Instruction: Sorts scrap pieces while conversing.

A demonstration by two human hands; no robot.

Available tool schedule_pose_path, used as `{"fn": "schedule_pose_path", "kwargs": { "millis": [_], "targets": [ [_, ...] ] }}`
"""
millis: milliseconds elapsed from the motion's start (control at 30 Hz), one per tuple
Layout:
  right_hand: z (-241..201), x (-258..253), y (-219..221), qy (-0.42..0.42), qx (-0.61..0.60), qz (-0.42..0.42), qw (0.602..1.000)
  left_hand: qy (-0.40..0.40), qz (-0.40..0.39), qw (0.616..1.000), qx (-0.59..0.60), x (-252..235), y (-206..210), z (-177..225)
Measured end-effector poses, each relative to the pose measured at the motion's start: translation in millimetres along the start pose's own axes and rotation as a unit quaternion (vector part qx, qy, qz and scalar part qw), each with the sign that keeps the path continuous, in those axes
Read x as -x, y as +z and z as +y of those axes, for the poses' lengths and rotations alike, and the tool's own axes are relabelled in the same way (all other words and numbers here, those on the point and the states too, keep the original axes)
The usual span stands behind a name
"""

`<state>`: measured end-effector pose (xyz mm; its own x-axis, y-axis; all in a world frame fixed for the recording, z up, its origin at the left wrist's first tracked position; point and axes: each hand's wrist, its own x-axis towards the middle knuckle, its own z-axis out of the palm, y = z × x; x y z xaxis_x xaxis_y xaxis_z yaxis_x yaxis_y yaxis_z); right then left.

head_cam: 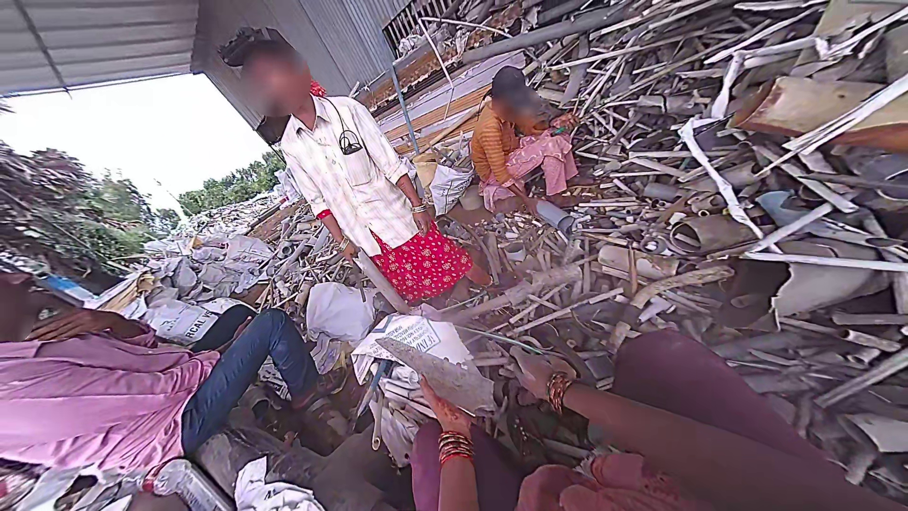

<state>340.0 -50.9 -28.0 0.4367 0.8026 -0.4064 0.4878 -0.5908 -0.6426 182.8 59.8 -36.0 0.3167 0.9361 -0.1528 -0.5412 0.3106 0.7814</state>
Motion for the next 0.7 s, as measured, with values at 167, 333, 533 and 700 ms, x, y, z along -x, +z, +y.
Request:
{"fn": "schedule_pose_path", "kwargs": {
  "millis": [167, 333, 533, 700],
  "targets": [
    [2.3, -1.0, -3.9, 0.003, 0.002, 0.012, 1.0, -0.056, -0.004, 0.998, -0.015, 8.3, 9.4, 0.4],
    [2.4, -2.6, -4.1, -0.003, 0.015, 0.014, 1.0, -0.057, -0.002, 0.998, -0.024, 6.4, 9.7, -0.4],
    [1.2, -0.3, -3.6, 0.0, 0.025, 0.012, 1.0, -0.054, -0.009, 0.998, -0.03, 6.2, 7.4, 0.5],
    [-2.2, 6.9, -4.3, 0.008, 0.054, -0.004, 0.998, -0.052, -0.007, 0.998, -0.038, 9.6, 10.2, 2.0]
  ]
}}
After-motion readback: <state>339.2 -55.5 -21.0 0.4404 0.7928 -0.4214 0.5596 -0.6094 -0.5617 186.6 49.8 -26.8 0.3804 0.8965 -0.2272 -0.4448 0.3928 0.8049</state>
